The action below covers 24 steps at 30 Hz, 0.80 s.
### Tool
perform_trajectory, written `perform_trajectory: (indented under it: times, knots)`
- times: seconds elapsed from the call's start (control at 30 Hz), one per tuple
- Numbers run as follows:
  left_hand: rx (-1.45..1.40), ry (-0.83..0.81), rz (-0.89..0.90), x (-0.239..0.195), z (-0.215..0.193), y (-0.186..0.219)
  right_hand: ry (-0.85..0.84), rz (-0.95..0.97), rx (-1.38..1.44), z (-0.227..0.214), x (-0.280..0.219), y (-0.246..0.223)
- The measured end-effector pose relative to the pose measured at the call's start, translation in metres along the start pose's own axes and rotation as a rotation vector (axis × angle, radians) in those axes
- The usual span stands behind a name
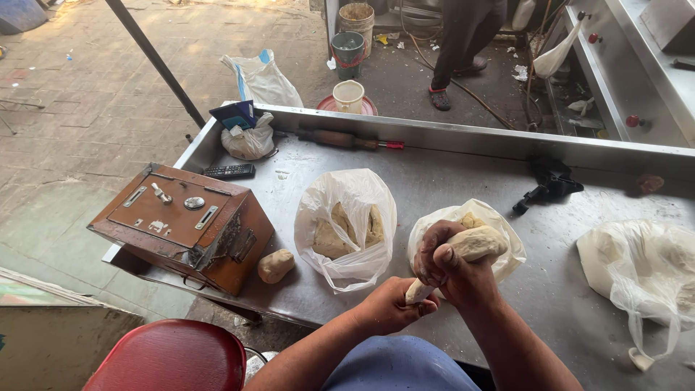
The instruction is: The person retrieves dough from a plastic bag on a metal counter, rolls it into a log, and tears off small pieces, placing them into a separate bag. The person repeats this process, handling dough and plastic bags throughout the clip.
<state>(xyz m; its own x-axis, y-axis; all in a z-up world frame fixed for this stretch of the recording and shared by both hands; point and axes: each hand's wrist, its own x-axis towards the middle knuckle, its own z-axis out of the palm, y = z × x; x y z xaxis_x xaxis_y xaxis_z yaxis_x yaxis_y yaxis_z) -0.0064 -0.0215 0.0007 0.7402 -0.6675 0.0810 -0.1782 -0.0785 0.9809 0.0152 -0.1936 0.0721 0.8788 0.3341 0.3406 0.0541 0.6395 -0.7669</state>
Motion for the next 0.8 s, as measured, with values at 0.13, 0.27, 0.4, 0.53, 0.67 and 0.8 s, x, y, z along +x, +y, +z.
perform_trajectory:
  times: [0.13, 0.27, 0.4, 0.53, 0.67, 0.8]
  knots:
    - [0.018, 0.082, 0.006, -0.003, 0.003, 0.009, 0.012, -0.019, -0.021, 0.001, 0.001, -0.005]
    - [-0.024, 0.078, -0.059, -0.005, 0.007, 0.004, 0.02, -0.099, -0.045, 0.002, 0.004, -0.012]
    - [-0.042, 0.097, -0.076, -0.006, 0.009, -0.016, 0.019, -0.035, -0.02, 0.003, 0.002, -0.012]
    - [-0.03, 0.084, -0.088, -0.011, 0.003, -0.034, 0.016, -0.091, -0.045, 0.007, 0.002, -0.013]
    - [0.03, 0.134, -0.171, -0.016, 0.005, -0.046, 0.041, -0.078, -0.036, 0.01, 0.002, -0.016]
    - [0.096, 0.124, 0.013, -0.019, 0.005, -0.059, 0.04, -0.11, -0.049, 0.008, 0.001, -0.023]
